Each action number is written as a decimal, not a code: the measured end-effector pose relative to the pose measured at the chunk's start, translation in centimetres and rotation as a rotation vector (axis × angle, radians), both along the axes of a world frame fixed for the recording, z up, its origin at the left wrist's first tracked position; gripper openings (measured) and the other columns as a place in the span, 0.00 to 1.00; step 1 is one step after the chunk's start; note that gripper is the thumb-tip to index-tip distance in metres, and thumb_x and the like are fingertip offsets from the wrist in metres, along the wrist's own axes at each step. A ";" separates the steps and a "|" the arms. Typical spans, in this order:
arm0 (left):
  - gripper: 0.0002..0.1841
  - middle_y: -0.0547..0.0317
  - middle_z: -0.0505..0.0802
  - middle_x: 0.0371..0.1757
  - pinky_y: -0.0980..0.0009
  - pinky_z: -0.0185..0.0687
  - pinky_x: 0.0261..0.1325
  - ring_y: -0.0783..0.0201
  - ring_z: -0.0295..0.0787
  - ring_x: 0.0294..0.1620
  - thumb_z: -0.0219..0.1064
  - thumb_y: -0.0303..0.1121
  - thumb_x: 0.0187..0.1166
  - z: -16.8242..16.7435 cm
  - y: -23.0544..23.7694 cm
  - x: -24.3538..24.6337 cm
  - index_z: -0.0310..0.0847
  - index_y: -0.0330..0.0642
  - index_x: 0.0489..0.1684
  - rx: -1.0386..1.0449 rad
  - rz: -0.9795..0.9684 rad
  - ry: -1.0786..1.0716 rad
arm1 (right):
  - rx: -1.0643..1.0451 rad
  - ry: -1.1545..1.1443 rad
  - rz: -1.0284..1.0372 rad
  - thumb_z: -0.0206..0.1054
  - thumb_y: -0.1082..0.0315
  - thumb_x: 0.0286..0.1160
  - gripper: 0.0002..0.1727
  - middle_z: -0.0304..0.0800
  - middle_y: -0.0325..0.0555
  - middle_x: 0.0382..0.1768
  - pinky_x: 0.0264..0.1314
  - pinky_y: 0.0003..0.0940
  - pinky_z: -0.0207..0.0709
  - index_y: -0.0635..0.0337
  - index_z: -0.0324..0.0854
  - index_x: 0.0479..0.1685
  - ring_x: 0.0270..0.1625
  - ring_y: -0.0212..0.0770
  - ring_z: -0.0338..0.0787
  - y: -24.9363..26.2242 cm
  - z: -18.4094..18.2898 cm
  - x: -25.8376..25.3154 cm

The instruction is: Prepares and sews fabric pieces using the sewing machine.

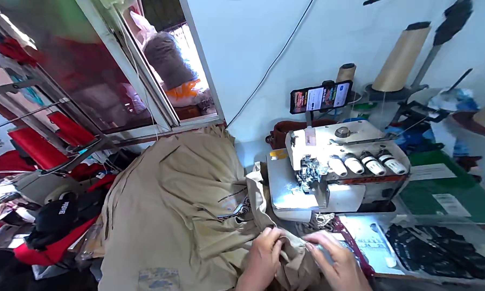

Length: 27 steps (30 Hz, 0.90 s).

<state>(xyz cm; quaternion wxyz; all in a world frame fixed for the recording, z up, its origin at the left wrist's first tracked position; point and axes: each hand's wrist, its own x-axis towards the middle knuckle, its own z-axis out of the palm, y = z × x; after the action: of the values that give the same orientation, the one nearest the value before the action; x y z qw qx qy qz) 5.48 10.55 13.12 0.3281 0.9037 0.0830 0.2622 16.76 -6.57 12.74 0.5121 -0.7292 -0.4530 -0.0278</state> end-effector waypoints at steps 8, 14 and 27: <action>0.14 0.54 0.95 0.46 0.65 0.88 0.57 0.64 0.92 0.49 0.58 0.31 0.84 -2.6 0.8 0.3 0.92 0.39 0.50 -0.096 0.006 -0.031 | -1.120 -0.051 0.118 0.60 0.35 0.81 0.42 0.84 0.72 0.64 0.78 0.61 0.70 0.75 0.80 0.64 0.73 0.68 0.81 2.1 3.0 5.3; 0.13 0.55 0.95 0.47 0.67 0.87 0.59 0.66 0.92 0.50 0.59 0.31 0.84 -2.6 1.1 0.1 0.92 0.40 0.50 -0.101 -0.004 -0.036 | -0.736 -0.200 -0.060 0.69 0.38 0.74 0.38 0.84 0.75 0.61 0.67 0.60 0.80 0.76 0.87 0.49 0.67 0.71 0.85 1.9 0.5 4.1; 0.14 0.54 0.95 0.48 0.66 0.87 0.59 0.65 0.92 0.51 0.57 0.28 0.81 -2.7 0.9 0.0 0.92 0.38 0.50 -0.120 -0.012 -0.056 | -0.512 -0.238 -0.362 0.67 0.41 0.76 0.30 0.88 0.57 0.67 0.70 0.69 0.68 0.63 0.92 0.52 0.76 0.68 0.77 1.3 -1.2 4.0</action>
<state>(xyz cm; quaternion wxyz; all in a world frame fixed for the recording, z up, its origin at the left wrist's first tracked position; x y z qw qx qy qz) 5.49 11.42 10.42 0.3856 0.8752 0.0840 0.2797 20.78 -5.28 11.53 0.2424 -0.8945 -0.3649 -0.0887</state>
